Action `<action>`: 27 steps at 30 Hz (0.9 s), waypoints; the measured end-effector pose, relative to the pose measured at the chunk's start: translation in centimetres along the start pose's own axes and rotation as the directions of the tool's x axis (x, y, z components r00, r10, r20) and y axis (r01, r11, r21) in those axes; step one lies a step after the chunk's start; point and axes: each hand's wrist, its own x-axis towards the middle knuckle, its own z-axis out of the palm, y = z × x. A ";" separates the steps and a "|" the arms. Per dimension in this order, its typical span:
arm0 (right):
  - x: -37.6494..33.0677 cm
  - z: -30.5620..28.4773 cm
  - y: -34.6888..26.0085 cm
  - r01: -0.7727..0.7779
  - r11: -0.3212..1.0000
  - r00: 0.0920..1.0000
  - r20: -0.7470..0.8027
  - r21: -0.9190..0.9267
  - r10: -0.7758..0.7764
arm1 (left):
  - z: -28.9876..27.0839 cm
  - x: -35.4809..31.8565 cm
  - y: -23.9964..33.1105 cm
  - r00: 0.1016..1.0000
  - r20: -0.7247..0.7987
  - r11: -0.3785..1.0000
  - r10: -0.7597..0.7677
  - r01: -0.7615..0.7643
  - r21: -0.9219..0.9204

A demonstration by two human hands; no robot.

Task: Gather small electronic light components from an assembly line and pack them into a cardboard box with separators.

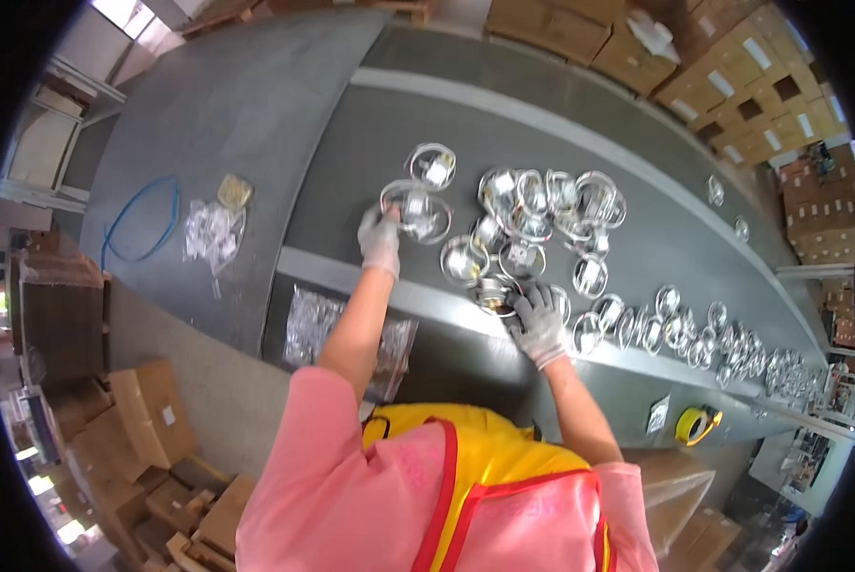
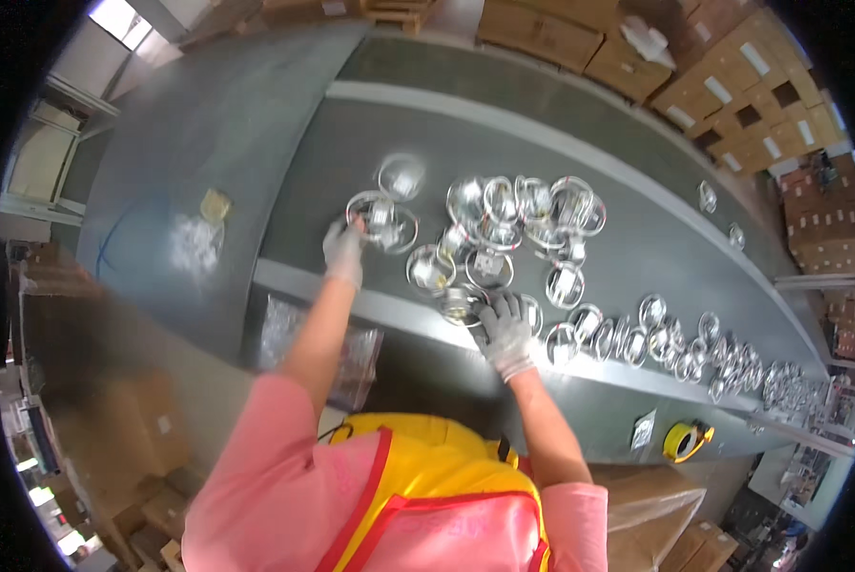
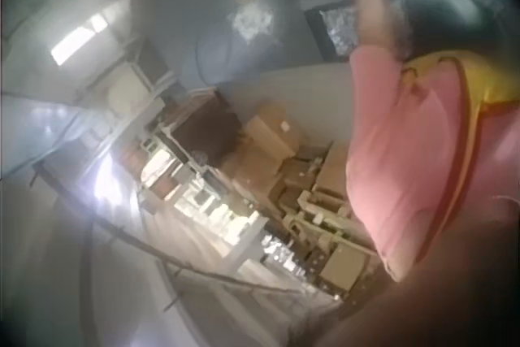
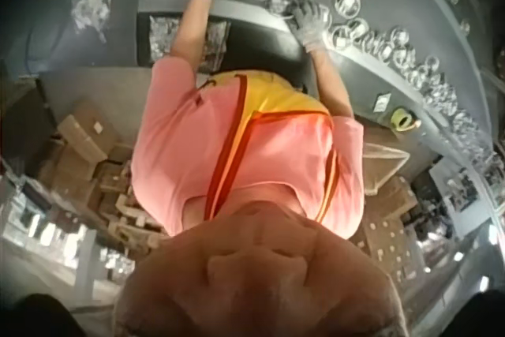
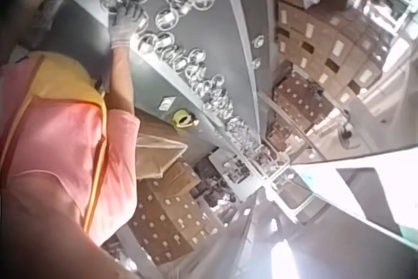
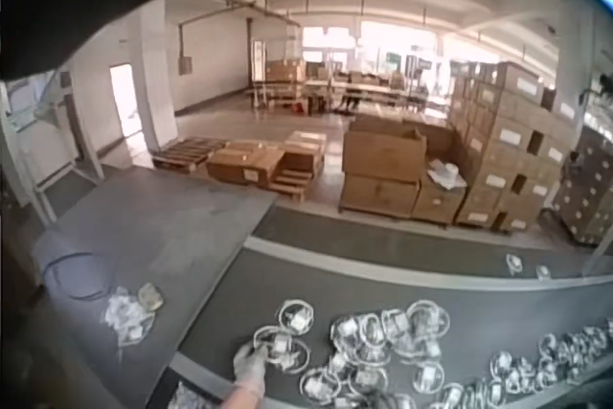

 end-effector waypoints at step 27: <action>5.6 -0.9 -1.3 -0.089 0.996 0.995 -0.033 0.031 0.090 | -5.2 0.7 4.0 0.978 0.149 0.920 -0.149 0.192 -0.343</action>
